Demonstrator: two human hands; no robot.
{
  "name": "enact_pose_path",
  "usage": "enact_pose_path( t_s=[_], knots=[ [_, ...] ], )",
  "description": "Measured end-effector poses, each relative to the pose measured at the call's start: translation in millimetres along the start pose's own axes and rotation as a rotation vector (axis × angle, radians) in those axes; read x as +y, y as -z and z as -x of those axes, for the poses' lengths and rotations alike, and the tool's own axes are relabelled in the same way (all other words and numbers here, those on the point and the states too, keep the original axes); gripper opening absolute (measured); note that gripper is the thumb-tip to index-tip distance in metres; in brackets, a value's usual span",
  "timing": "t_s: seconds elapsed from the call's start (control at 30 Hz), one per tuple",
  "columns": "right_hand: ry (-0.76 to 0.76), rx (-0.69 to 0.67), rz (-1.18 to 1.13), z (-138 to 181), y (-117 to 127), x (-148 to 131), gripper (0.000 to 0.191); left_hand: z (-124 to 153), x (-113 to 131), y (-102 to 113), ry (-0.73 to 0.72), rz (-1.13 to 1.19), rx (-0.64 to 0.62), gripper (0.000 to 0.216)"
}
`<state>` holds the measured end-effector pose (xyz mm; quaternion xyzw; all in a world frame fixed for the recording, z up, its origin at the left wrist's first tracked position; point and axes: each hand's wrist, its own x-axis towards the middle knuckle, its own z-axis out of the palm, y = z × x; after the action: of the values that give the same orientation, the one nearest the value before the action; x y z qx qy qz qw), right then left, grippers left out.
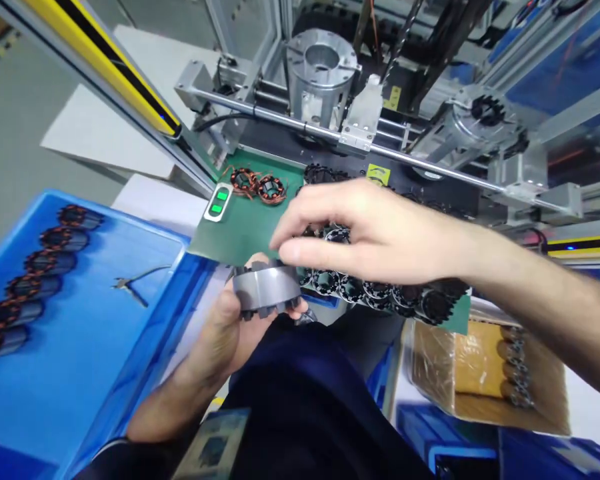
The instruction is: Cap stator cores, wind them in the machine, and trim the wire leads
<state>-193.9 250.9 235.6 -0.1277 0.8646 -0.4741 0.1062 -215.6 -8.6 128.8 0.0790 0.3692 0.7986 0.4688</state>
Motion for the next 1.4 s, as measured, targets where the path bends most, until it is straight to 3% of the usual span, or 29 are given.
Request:
enact_pose_path(
  t_s=[0.1, 0.23, 0.33, 0.4, 0.47, 0.53, 0.63, 0.73, 0.83, 0.93, 1.03, 1.17, 1.4],
  knots=[
    [-0.085, -0.105, -0.251, -1, -22, -5, 0.027, 4, 1, -1, 0.016, -0.019, 0.036, 0.076],
    [-0.216, -0.197, -0.399, -5, -27, -1, 0.035, 2, 5, 7, 0.054, -0.057, 0.027, 0.101],
    [-0.300, -0.272, -0.371, -8, -25, -1, 0.045, -9, 9, 19, 0.096, -0.121, -0.070, 0.093],
    [-0.313, -0.234, -0.305, -13, -14, -1, 0.045, -23, 11, 35, 0.038, -0.276, -0.116, 0.083],
    [-0.296, -0.095, -0.166, -21, 8, 1, 0.048, -42, 12, 62, -0.152, -0.593, -0.033, 0.080],
    [-0.285, 0.089, 0.052, -34, 43, 8, 0.073, -64, 12, 94, -0.357, -0.997, 0.203, 0.076],
    [-0.268, 0.350, 0.406, -63, 104, 26, 0.084, -95, 14, 137, -0.409, -1.325, 0.489, 0.055],
    [-0.269, 0.548, 0.635, -98, 153, 52, 0.083, -112, 16, 159, -0.400, -1.382, 0.479, 0.036],
    [-0.284, 0.631, 0.730, -129, 177, 83, 0.082, -110, 14, 165, -0.430, -1.445, 0.409, 0.025],
    [-0.295, 0.595, 0.749, -146, 182, 108, 0.078, -98, 5, 166, -0.477, -1.523, 0.387, 0.021],
    [-0.287, 0.502, 0.773, -152, 186, 120, 0.078, -87, -7, 168, -0.544, -1.604, 0.452, 0.027],
    [-0.283, 0.376, 0.836, -158, 199, 121, 0.081, -85, -16, 170, -0.627, -1.674, 0.551, 0.030],
    [-0.357, 0.187, 0.848, -177, 223, 119, 0.075, -88, -18, 172, -0.707, -1.732, 0.570, 0.029]
  ],
)
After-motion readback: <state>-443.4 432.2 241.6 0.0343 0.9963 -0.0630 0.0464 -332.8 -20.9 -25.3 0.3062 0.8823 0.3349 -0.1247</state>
